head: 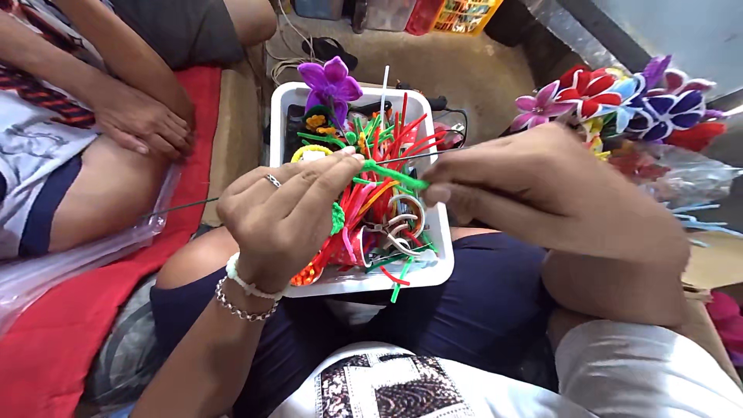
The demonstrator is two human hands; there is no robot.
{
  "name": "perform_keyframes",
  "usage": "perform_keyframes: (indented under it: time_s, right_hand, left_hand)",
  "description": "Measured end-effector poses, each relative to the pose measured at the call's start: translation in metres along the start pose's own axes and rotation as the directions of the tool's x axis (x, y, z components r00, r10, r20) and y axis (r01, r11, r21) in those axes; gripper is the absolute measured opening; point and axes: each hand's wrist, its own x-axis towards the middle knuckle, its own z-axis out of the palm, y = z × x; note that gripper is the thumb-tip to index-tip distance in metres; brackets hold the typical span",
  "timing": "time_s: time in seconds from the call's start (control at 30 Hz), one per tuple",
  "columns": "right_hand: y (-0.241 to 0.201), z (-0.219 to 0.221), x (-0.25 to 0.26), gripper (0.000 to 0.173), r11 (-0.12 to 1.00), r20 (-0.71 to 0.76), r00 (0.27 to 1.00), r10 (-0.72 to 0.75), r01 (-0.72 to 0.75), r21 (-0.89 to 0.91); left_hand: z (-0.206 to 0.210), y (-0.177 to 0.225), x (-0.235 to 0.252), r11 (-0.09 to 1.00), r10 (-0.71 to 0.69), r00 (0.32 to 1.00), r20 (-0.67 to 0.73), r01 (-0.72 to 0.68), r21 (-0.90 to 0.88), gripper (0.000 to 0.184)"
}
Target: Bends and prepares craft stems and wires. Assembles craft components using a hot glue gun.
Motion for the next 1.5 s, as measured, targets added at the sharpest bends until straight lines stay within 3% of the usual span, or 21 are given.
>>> perform_keyframes:
  time_s: [0.07,0.17,0.37,0.53,0.63,0.73,0.83,0.9,1.03,1.17,1.33,1.4,1.5]
  right_hand:
    - [-0.002,-0.012,-0.001,0.029,0.995,-0.074,0.997,0.007,-0.015,-0.101]
    - [0.009,-0.019,0.003,0.027,0.997,-0.080,0.996,0.031,-0.036,-0.068]
    - [0.052,0.009,0.020,0.023,0.926,0.060,0.998,0.022,-0.043,0.375]
    - [0.051,0.044,0.025,0.024,0.807,0.179,0.984,0.010,-0.114,0.579]
    - [0.032,0.037,0.018,0.027,0.869,0.167,0.985,0.043,-0.120,0.480]
    - [0.006,0.019,0.008,0.027,0.968,0.063,0.997,0.055,-0.068,0.240]
    - [-0.006,-0.003,0.000,0.027,0.997,-0.047,0.997,0.053,-0.055,-0.056]
    - [-0.004,-0.013,-0.001,0.029,0.990,-0.098,0.994,0.038,-0.051,-0.132]
    - [0.024,-0.014,0.006,0.027,0.998,-0.042,0.998,0.051,-0.049,0.035]
    - [0.057,0.009,0.013,0.025,0.925,0.083,0.995,0.046,-0.074,0.373]
    - [0.041,0.047,0.012,0.022,0.890,0.162,0.987,-0.010,-0.065,0.452]
    - [0.030,0.042,0.008,0.026,0.917,0.196,0.980,-0.035,-0.046,0.395]
    - [0.013,0.024,0.001,0.027,0.972,0.088,0.996,-0.018,-0.003,0.235]
  left_hand:
    - [-0.003,0.002,0.000,0.999,0.046,0.998,0.042,-0.046,-0.013,0.017]
    - [-0.003,0.005,-0.001,0.992,0.116,0.987,0.108,-0.108,-0.071,0.018]
    - [0.005,0.010,0.000,0.951,-0.006,0.999,0.040,0.018,-0.308,0.017]
    - [0.009,0.010,-0.004,0.960,-0.126,0.992,-0.012,0.119,-0.252,0.014]
    - [0.004,-0.001,-0.004,0.988,-0.135,0.991,-0.019,0.133,-0.073,0.017]
    - [0.002,-0.004,-0.002,0.993,-0.105,0.994,-0.012,0.106,0.060,0.018]
    - [0.001,0.000,-0.001,0.997,-0.041,0.999,-0.001,0.041,0.061,0.017]
    - [-0.001,0.001,0.000,1.000,0.001,0.999,0.044,-0.001,-0.001,0.017]
    - [0.002,0.002,-0.001,0.961,0.054,0.989,0.138,-0.014,-0.276,0.019]
    - [0.005,0.006,-0.001,0.920,-0.023,0.996,0.084,0.054,-0.388,0.019]
    - [0.007,0.002,-0.004,0.949,-0.095,0.995,0.031,0.100,-0.300,0.015]
    - [0.005,-0.001,-0.004,0.973,-0.105,0.994,0.020,0.107,-0.207,0.014]
    - [0.002,-0.004,-0.003,0.997,-0.065,0.998,0.009,0.066,-0.042,0.015]
